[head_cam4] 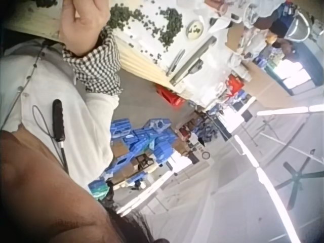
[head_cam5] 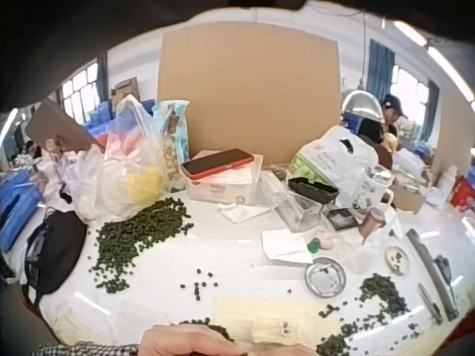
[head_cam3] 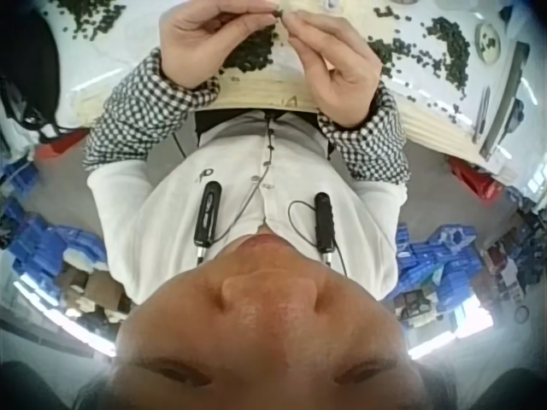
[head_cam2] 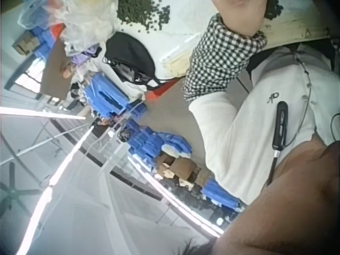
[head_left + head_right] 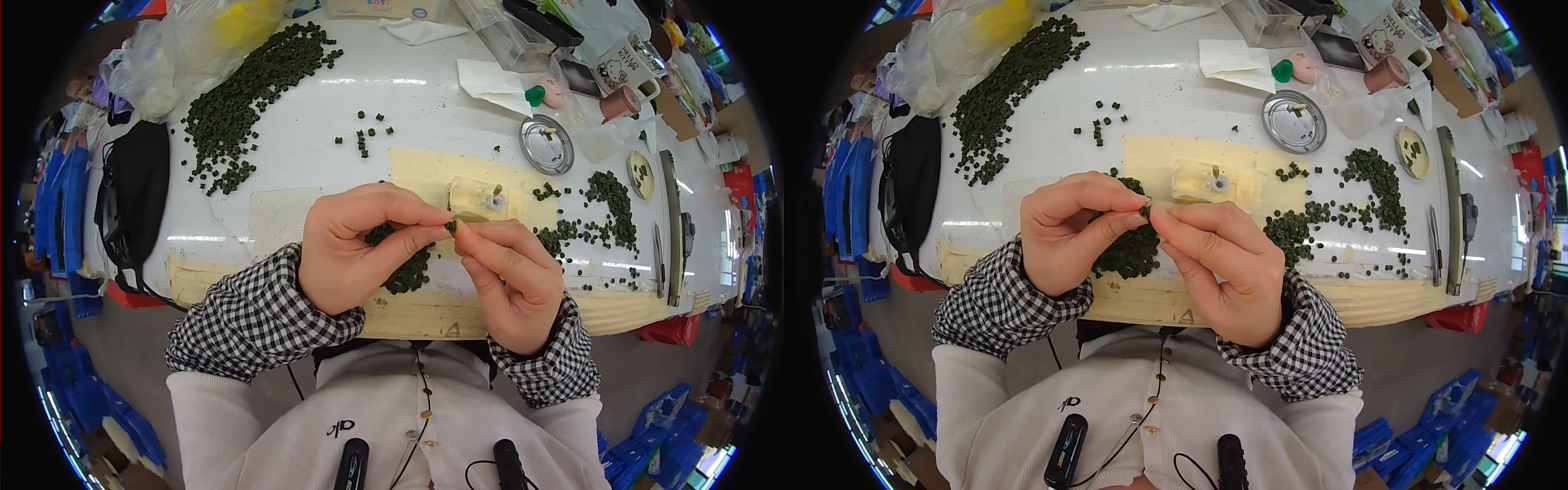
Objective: Picking and assembling small green plastic toy components at a workbench.
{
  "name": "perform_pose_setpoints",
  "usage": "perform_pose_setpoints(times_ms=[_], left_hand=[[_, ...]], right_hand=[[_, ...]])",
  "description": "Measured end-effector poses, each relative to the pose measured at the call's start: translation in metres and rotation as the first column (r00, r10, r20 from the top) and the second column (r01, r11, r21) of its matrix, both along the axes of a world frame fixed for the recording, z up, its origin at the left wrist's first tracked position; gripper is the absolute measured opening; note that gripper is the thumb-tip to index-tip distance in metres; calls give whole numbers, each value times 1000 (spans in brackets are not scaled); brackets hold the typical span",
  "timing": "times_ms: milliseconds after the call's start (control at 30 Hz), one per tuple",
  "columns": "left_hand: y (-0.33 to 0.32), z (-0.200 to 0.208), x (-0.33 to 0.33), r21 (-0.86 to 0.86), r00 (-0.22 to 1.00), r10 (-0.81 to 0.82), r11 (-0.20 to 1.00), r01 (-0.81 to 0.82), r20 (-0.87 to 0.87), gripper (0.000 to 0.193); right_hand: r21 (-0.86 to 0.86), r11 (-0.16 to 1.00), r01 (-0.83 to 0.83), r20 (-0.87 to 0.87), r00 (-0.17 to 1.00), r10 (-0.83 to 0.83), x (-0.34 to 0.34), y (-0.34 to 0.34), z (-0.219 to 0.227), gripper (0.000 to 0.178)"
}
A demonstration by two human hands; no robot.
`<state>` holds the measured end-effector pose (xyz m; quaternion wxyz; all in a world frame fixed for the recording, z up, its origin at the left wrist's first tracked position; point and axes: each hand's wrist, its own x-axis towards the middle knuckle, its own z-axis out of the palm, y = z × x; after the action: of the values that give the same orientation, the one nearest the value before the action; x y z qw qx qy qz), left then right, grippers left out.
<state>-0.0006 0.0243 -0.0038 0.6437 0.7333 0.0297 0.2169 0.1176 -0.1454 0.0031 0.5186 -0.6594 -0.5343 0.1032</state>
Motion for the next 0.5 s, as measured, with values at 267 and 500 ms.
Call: perform_pose_setpoints(times_ms=[267, 500], left_hand=[[2, 0, 0, 18, 1000, -7, 1000, 7, -5, 19], [0, 4, 1, -29, 999, 25, 999, -26, -25, 17]], right_hand=[[-20, 1000, -8, -3, 1000, 8, 1, -1, -1, 33], [26, 992, 123, 2, 992, -123, 7, -1, 4, 32]])
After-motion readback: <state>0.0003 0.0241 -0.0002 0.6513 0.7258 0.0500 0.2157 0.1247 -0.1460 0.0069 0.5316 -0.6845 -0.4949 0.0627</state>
